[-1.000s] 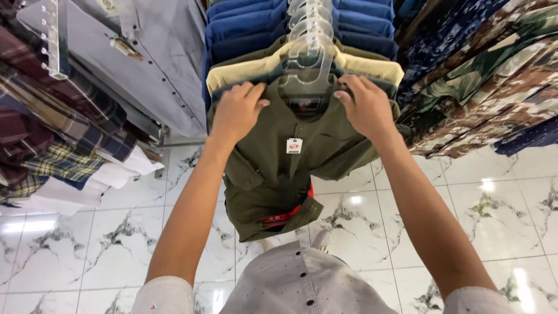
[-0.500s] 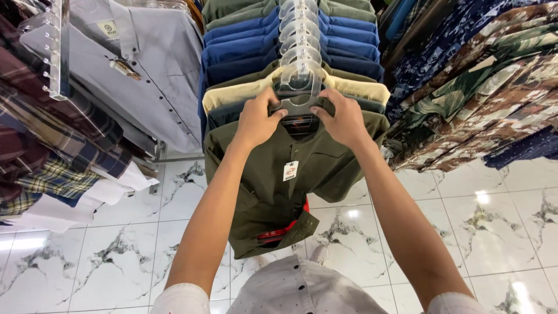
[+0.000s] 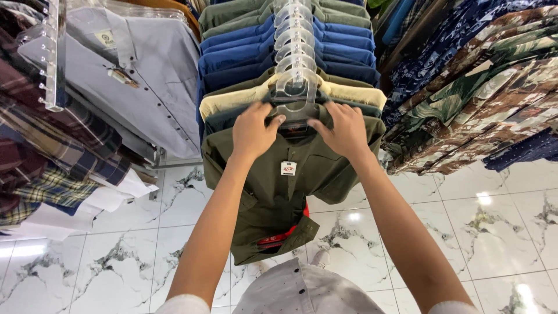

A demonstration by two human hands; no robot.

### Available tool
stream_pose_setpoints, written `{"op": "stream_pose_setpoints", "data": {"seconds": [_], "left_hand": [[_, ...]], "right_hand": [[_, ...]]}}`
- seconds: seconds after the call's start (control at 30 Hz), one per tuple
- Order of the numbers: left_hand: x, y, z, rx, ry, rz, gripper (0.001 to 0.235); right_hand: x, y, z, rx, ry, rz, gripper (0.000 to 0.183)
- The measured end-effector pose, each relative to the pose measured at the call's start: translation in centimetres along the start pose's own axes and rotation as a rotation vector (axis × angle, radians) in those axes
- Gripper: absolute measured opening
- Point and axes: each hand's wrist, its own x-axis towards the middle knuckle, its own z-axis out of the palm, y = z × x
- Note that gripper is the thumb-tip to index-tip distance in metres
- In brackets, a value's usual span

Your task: Picking up a shirt on a hanger from a rack, inspecting it, and hanging it back up.

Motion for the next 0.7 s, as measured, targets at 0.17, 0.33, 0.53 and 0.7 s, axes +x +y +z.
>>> {"op": "stream_pose_setpoints", "data": {"seconds": [0.17, 0.33, 0.53, 0.7], "left_hand": [[-2.6, -0.3, -3.7, 0.189, -0.206, 0.035, 0.06], [-4.2, -5.1, -6.0, 0.287, -0.296, -0.156, 0.032], [-6.4, -11.4, -4.8, -0.161, -0.135, -0.414, 0.024], [-8.7, -10.7, -3.4, -0.277, 0.033, -0.574, 0.029]], "right_hand": [[-2.5, 4.2, 0.4, -0.135, 0.183, -0.076, 0.034], [-5.8, 9.3, -0.4, 0.008, 0.067, 0.135, 0.032], [-8.2, 9.9, -1.0, 0.44, 0.017, 0.547, 0.028], [-10.7, 12.0, 3.4, 0.329, 0.198, 0.599, 0.019]]}}
